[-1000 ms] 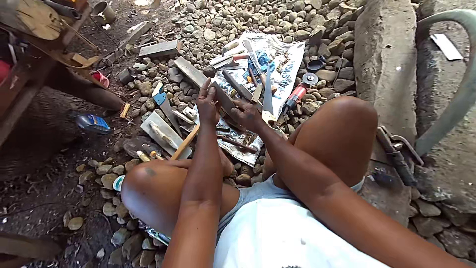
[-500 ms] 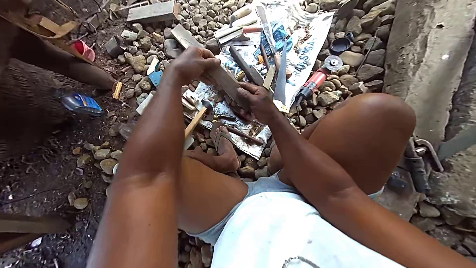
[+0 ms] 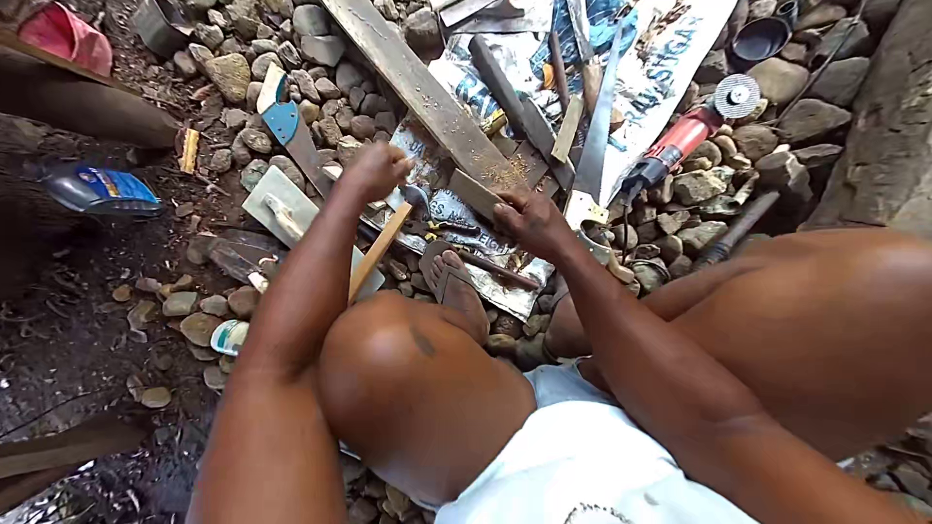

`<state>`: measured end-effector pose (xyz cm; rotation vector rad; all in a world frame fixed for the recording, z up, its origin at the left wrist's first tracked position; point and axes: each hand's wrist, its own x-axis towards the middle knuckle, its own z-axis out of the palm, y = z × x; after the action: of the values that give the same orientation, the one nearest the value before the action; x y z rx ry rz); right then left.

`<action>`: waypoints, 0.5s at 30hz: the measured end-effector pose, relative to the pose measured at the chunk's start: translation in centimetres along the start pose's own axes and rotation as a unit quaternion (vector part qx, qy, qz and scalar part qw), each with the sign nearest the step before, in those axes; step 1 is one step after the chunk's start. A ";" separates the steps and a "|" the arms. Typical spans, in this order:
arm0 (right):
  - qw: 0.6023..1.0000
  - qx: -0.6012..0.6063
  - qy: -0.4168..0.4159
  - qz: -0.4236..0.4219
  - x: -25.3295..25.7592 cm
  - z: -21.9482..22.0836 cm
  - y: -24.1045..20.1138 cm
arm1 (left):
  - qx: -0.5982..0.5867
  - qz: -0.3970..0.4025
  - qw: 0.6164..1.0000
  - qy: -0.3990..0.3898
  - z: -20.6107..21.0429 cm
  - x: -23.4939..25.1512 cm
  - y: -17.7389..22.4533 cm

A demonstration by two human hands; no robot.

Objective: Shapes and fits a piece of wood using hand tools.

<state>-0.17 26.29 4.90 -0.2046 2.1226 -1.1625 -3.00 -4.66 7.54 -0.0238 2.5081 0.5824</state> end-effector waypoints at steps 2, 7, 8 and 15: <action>0.999 -0.032 0.011 0.029 0.7 0.2 1.1 | 0.017 -0.076 0.997 0.006 4.5 1.4 -3.5; 0.999 0.001 -0.018 0.034 2.0 1.2 2.2 | 0.030 -0.173 0.984 0.035 12.3 2.6 -5.4; 0.999 0.013 -0.031 0.036 2.2 1.3 2.3 | 0.039 -0.175 0.983 0.039 12.8 2.8 -5.1; 0.991 0.103 -0.079 0.015 1.3 0.7 0.2 | -0.095 -0.125 0.986 0.059 10.3 0.6 -5.6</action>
<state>-0.61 25.35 3.80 -0.1619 1.8486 -1.2945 2.68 -5.44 -2.76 -0.4502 2.5010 0.7291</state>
